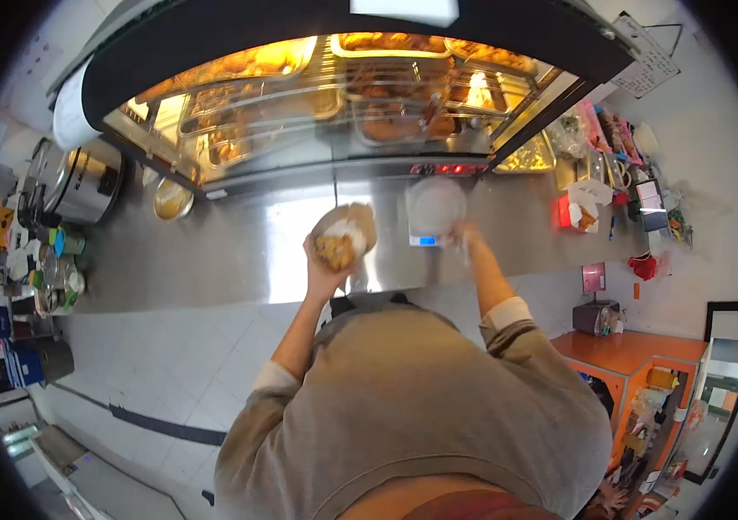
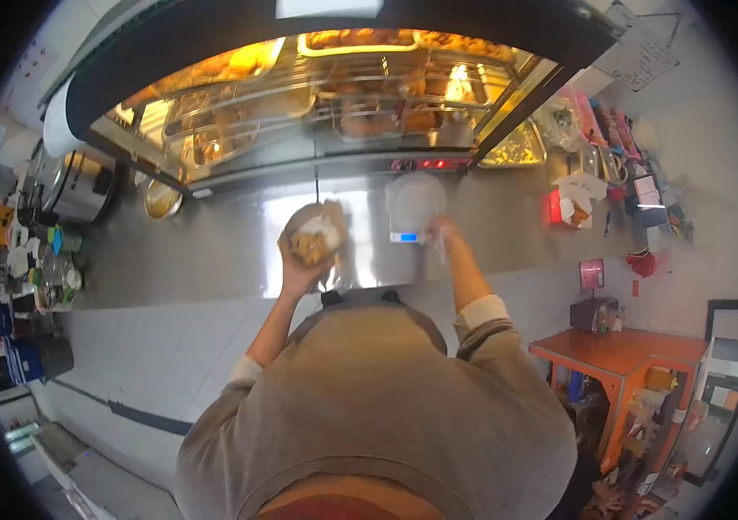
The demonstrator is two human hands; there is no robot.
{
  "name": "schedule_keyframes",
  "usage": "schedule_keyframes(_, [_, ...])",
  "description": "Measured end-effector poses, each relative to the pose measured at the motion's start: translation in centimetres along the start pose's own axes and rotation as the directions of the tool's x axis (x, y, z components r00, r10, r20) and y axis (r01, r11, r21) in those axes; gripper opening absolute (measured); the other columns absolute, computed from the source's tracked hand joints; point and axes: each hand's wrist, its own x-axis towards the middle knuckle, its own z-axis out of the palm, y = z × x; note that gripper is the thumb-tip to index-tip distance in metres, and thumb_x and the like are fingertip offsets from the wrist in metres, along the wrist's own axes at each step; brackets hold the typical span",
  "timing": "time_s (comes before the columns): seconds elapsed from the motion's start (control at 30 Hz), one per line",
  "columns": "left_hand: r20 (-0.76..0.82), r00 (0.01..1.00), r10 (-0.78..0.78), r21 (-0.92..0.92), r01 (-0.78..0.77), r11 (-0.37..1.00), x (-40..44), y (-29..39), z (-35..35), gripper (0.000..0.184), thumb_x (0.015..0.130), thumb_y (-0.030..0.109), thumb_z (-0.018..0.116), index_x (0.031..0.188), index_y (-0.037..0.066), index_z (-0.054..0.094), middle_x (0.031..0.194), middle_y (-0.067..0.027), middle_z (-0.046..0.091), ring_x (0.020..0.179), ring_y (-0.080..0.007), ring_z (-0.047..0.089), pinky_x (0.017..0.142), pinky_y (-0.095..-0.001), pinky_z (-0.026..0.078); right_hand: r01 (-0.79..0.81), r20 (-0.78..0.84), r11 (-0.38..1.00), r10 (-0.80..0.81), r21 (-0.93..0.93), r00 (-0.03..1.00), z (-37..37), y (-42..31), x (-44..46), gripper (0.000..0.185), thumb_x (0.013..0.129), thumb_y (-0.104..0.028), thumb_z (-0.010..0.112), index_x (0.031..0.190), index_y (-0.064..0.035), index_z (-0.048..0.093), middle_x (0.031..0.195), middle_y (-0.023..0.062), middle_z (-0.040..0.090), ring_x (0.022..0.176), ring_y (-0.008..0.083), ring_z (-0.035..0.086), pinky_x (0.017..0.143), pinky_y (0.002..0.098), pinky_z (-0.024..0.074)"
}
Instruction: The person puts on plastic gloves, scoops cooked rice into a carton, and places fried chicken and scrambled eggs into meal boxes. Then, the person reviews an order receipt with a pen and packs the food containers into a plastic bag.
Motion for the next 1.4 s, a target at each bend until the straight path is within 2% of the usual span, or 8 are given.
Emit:
schedule_keyframes(0.37, [0.605,0.769,-0.207,0.176,0.125,0.977,-4.1,-4.8,14.5,0.119,0.052,0.019,0.094,0.142,0.004,0.019,0.133,-0.014,0.039,0.128,-0.0271,0.038,0.108,-0.0383,0.035,0.189,-0.145,0.969,-0.166,0.16,0.975,-13.0,6.3,-7.2,0.058,0.09,-0.047,0.059,0.128,-0.0037,0.051,0.108,0.0116,0.061,0.085,0.0188,0.061,0.073,0.032,0.0514])
schedule_keyframes(0.83, [0.244,0.9,-0.362,0.619,0.142,0.772,3.8,-8.5,42.0,0.097,0.067,0.029,0.081,0.144,0.011,0.024,0.143,-0.0198,0.032,0.133,-0.0379,0.031,0.11,-0.0474,0.031,0.24,-0.659,0.949,-0.049,0.203,0.75,-23.5,25.7,-19.8,0.016,0.096,-0.02,0.048,0.093,-0.004,0.051,0.079,0.0108,0.058,0.057,0.022,0.055,0.044,0.0336,0.046])
schedule_keyframes(0.93, [0.255,0.966,0.039,0.138,-0.076,0.988,6.0,-2.8,35.5,0.086,0.071,0.017,0.079,0.142,0.009,0.031,0.14,-0.0188,0.037,0.13,-0.0323,0.037,0.106,-0.0442,0.034,0.326,-0.6,0.728,-0.684,-0.603,0.416,-16.8,11.2,-17.6,0.022,0.092,-0.017,0.056,0.079,-0.0006,0.049,0.067,0.0065,0.049,0.062,0.0185,0.048,0.06,0.0322,0.0444])
schedule_keyframes(1.0, [0.103,0.964,0.246,-0.078,-0.239,0.968,9.6,3.8,27.0,0.072,0.072,0.015,0.079,0.133,0.006,0.042,0.129,-0.0155,0.047,0.117,-0.0284,0.047,0.098,-0.0395,0.04,0.648,-0.462,0.693,-0.709,-0.317,0.532,-11.7,2.1,-15.3,0.011,0.09,-0.01,0.058,0.087,0.0,0.055,0.074,0.0075,0.053,0.071,0.0151,0.048,0.066,0.0326,0.0431])
schedule_keyframes(1.07, [-0.295,0.69,0.661,0.237,-0.617,0.75,13.5,10.4,16.5,0.057,0.074,0.016,0.078,0.121,0.003,0.049,0.119,-0.0121,0.051,0.106,-0.0262,0.051,0.091,-0.036,0.041,0.705,-0.14,0.349,-0.931,-0.618,0.338,-6.5,-8.8,-16.4,0.017,0.092,-0.019,0.059,0.094,-0.0016,0.058,0.08,0.0148,0.061,0.071,0.0295,0.059,0.064,0.0393,0.0477])
schedule_keyframes(1.1, [-0.293,0.609,0.737,0.425,-0.607,0.671,14.8,15.0,9.4,0.056,0.074,0.016,0.078,0.119,0.002,0.048,0.116,-0.0133,0.051,0.106,-0.0277,0.05,0.094,-0.0389,0.041,0.596,-0.111,0.495,-0.82,-0.632,0.562,-3.6,-14.3,-18.8,0.02,0.092,-0.023,0.058,0.097,-0.0038,0.06,0.093,0.0192,0.062,0.085,0.0367,0.061,0.073,0.0448,0.0506])
schedule_keyframes(1.23, [-0.436,0.065,0.897,0.854,-0.283,0.436,17.6,30.5,-11.8,0.057,0.087,0.018,0.067,0.131,-0.005,0.038,0.129,-0.0215,0.044,0.119,-0.0352,0.041,0.104,-0.0445,0.03,0.67,0.086,0.062,-0.979,-0.74,0.186,3.2,-22.2,-13.2,0.025,0.092,-0.032,0.056,0.098,-0.0079,0.058,0.09,0.0178,0.066,0.082,0.036,0.065,0.068,0.0472,0.0539])
schedule_keyframes(1.4, [-0.52,0.437,0.734,0.706,-0.264,0.657,21.7,34.9,-27.6,0.065,0.09,0.035,0.064,0.139,0.003,0.035,0.129,-0.0202,0.051,0.118,-0.0315,0.051,0.101,-0.0407,0.037,0.621,-0.193,0.316,-0.946,-0.717,0.26,6.2,-25.2,-10.2,0.031,0.093,-0.041,0.051,0.09,-0.0107,0.055,0.075,0.0185,0.066,0.068,0.0392,0.065,0.062,0.0503,0.0527])
